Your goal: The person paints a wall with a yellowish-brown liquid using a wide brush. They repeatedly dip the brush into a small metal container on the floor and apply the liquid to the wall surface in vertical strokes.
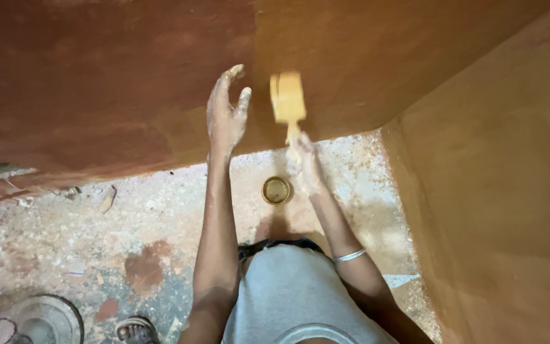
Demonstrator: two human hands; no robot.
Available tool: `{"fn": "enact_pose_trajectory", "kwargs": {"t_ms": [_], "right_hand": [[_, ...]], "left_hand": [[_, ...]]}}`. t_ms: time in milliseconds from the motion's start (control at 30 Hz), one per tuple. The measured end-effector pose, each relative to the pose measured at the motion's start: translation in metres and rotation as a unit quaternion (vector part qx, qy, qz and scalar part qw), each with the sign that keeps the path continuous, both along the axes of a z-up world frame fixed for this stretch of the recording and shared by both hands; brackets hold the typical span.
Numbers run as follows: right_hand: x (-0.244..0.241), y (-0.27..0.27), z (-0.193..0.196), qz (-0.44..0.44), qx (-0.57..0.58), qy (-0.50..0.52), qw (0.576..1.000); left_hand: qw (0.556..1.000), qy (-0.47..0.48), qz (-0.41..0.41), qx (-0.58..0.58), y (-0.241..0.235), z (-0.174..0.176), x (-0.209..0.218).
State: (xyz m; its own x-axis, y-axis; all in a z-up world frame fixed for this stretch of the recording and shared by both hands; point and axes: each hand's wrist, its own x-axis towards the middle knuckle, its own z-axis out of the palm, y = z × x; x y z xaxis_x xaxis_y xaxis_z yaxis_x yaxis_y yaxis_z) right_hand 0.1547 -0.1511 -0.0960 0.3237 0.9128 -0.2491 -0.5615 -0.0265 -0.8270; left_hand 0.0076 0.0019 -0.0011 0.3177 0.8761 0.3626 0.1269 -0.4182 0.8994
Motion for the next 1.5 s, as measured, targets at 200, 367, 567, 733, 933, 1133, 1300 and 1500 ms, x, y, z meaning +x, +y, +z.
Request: {"fn": "enact_pose_trajectory", "kwargs": {"t_ms": [200, 367, 567, 733, 933, 1133, 1300, 1500], "right_hand": [[-0.005, 0.021, -0.064, 0.012, -0.143, 0.062, 0.988], [-0.006, 0.022, 0.051, 0.002, -0.035, 0.002, 0.999], [-0.016, -0.009, 0.191, 0.007, 0.141, -0.016, 0.990], [-0.017, 0.026, 0.159, -0.022, 0.122, -0.026, 0.992], [-0.022, 0.010, 0.004, -0.014, -0.052, 0.010, 0.999], [-0.015, 0.019, -0.082, 0.038, -0.154, 0.085, 0.984], [-0.011, 0.041, -0.001, 0.002, -0.098, 0.066, 0.993], [-0.017, -0.003, 0.170, -0.055, 0.003, 0.024, 0.998]], "left_hand": [[0.999, -0.018, 0.008, -0.035, 0.004, -0.012, -0.001], [1.000, 0.003, 0.015, 0.021, 0.003, -0.009, -0.005], [0.998, 0.005, 0.016, 0.058, 0.009, 0.003, -0.003], [0.999, -0.007, 0.009, 0.047, 0.012, 0.007, -0.001], [0.998, -0.002, 0.011, 0.055, 0.011, 0.003, -0.004], [0.999, 0.001, 0.008, 0.051, 0.006, -0.002, -0.004], [0.998, -0.007, 0.005, 0.062, 0.003, -0.002, -0.002], [0.998, 0.007, 0.013, 0.060, 0.003, 0.001, -0.001]]}}
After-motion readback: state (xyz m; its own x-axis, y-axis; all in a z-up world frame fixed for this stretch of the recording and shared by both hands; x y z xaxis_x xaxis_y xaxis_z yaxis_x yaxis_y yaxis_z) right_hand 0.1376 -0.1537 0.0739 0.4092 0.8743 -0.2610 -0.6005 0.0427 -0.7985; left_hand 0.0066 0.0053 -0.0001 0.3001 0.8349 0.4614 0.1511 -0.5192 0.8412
